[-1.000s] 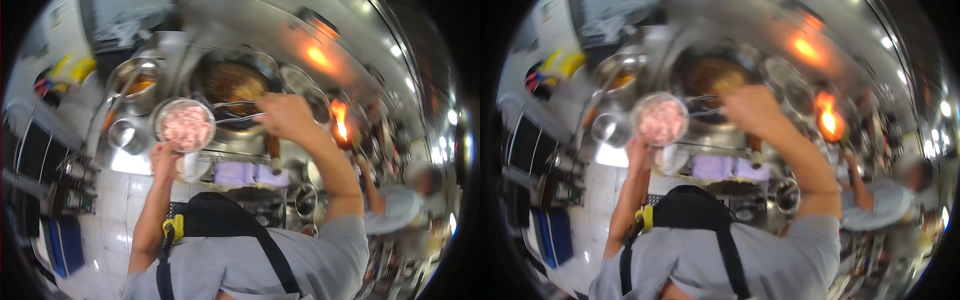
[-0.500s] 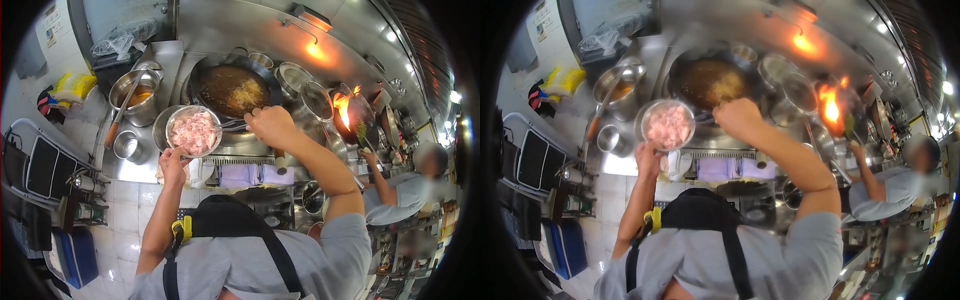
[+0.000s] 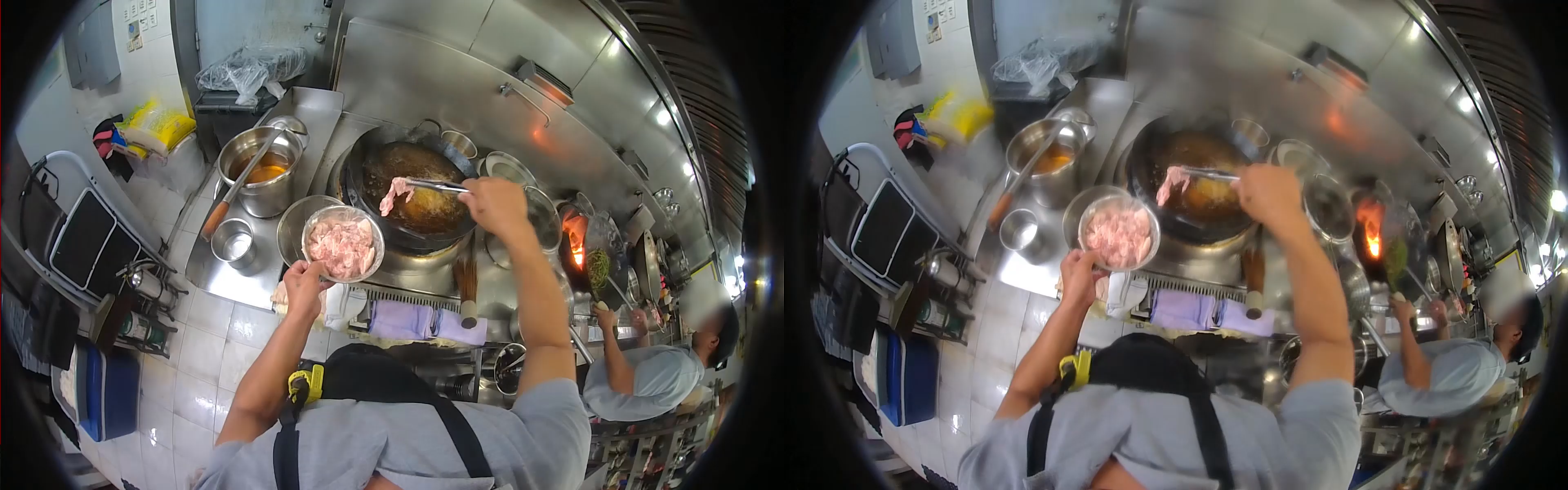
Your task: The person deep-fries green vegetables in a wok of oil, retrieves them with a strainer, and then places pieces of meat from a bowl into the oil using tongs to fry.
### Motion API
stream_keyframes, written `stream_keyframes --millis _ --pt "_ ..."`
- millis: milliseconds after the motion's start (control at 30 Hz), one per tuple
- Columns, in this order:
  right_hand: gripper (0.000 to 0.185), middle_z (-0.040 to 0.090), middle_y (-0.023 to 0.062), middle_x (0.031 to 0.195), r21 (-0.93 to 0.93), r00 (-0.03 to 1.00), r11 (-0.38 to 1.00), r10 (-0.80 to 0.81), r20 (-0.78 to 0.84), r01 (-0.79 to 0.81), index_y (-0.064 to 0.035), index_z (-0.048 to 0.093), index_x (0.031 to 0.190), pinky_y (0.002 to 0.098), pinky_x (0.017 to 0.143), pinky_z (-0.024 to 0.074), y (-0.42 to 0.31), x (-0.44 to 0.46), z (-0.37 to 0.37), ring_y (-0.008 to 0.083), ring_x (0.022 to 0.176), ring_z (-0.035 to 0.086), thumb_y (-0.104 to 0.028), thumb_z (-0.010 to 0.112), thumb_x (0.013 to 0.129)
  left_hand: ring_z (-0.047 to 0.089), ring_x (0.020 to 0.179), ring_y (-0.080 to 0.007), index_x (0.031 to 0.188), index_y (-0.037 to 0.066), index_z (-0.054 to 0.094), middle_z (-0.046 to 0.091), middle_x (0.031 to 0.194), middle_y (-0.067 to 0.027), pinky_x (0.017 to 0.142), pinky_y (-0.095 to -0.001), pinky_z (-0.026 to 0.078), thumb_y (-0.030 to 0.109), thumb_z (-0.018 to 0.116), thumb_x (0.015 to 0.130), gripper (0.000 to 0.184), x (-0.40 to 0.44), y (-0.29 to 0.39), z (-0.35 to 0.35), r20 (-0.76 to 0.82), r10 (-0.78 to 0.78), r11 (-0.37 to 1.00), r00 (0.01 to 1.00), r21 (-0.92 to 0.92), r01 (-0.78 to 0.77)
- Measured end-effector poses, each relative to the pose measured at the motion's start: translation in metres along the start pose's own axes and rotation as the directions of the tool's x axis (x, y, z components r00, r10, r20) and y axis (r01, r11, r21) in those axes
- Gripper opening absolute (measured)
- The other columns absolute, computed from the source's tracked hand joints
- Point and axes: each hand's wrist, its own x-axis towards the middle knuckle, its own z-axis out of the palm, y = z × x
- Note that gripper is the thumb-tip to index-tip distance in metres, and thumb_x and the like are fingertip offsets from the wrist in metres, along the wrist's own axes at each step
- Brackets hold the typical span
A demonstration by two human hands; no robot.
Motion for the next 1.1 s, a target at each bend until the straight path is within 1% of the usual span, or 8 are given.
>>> stream_keyframes --millis 167,267,433,567,667,833,1033,1100 --pt "0.026 0.070 0.0146 0.093 -0.018 0.957 0.988 0.150 0.247 -0.150 -0.0161 0.072 0.103 0.0454 0.076 0.0531 -0.006 0.045 0.109 0.0324 0.090 0.067 -0.036 0.062 0.088 0.062 0.069 -0.0148 0.074 0.010 0.048 0.058 0.078 -0.0034 0.063 -0.0374 0.059 0.006 0.064 0.084 0.020 0.003 -0.002 0.001 0.014 -0.001 1.000 1.000 0.013 0.001" --pt "0.029 0.070 0.0156 0.094 0.086 0.976 0.977 0.183 0.117 -0.193 -0.0137 0.071 0.103 0.0454 0.078 0.0531 -0.011 0.043 0.083 0.0331 0.092 0.067 -0.037 0.063 0.087 0.061 0.068 -0.0140 0.074 0.009 0.049 0.058 0.078 -0.0036 0.062 -0.0362 0.059 0.007 0.065 0.085 0.020 0.003 -0.003 -0.003 0.009 0.017 1.000 1.000 -0.003 -0.017" --pt "0.024 0.067 0.0114 0.083 0.056 0.983 0.983 -0.168 -0.079 0.172 -0.0082 0.068 0.093 0.0428 0.072 0.0524 -0.031 -0.006 -0.008 0.0304 0.086 0.066 -0.031 0.062 0.087 0.058 0.063 -0.0108 0.075 0.008 0.051 0.059 0.077 -0.0036 0.055 -0.0288 0.055 0.007 0.066 0.085 0.018 -0.004 0.003 0.001 0.002 0.083 0.996 0.997 0.028 -0.083" --pt "0.014 0.067 0.0082 0.075 -0.117 0.859 0.891 -0.453 -0.239 0.438 -0.0060 0.067 0.083 0.0384 0.063 0.0535 -0.043 -0.007 0.011 0.0254 0.073 0.068 -0.017 0.064 0.075 0.056 0.060 -0.0087 0.075 0.006 0.052 0.060 0.075 -0.0038 0.052 -0.0247 0.050 0.005 0.062 0.085 0.014 0.002 -0.001 0.002 0.083 0.154 0.981 0.985 0.103 -0.162" --pt "0.021 0.066 0.0075 0.080 -0.188 0.906 0.887 -0.415 0.078 0.422 -0.0066 0.066 0.088 0.0369 0.064 0.0535 -0.050 -0.008 0.030 0.0257 0.075 0.067 -0.027 0.065 0.083 0.056 0.060 -0.0098 0.076 0.006 0.052 0.061 0.076 -0.0049 0.054 -0.0260 0.052 0.003 0.061 0.084 0.013 0.001 -0.003 0.006 0.090 0.189 0.969 0.978 0.142 -0.200" --pt "0.016 0.067 0.0082 0.079 -0.135 0.934 0.924 -0.352 0.067 0.358 -0.0080 0.066 0.083 0.0374 0.061 0.0538 -0.033 -0.026 -0.003 0.0263 0.074 0.068 -0.024 0.063 0.085 0.059 0.063 -0.0129 0.076 0.006 0.052 0.058 0.074 -0.0040 0.055 -0.0299 0.055 0.004 0.061 0.084 0.013 -0.004 0.002 0.002 -0.042 0.074 0.995 0.996 0.072 -0.071" --pt "0.020 0.069 0.0096 0.082 -0.073 0.998 0.996 -0.060 0.005 0.060 -0.0097 0.069 0.085 0.0431 0.063 0.0539 0.025 -0.029 -0.015 0.0300 0.077 0.068 -0.029 0.063 0.087 0.061 0.069 -0.0161 0.080 0.007 0.055 0.061 0.079 -0.0056 0.057 -0.0302 0.053 0.008 0.061 0.083 0.007 -0.005 0.008 0.009 -0.021 0.074 0.987 0.997 0.144 -0.070" --pt "0.022 0.070 0.0109 0.083 -0.050 0.994 0.998 0.046 0.098 -0.041 -0.0092 0.070 0.085 0.0446 0.065 0.0540 0.043 -0.021 0.014 0.0308 0.079 0.069 -0.030 0.065 0.085 0.061 0.069 -0.0160 0.081 0.007 0.055 0.062 0.080 -0.0060 0.057 -0.0305 0.053 0.009 0.062 0.083 0.007 -0.011 0.011 0.023 -0.010 0.075 0.983 0.997 0.169 -0.072"
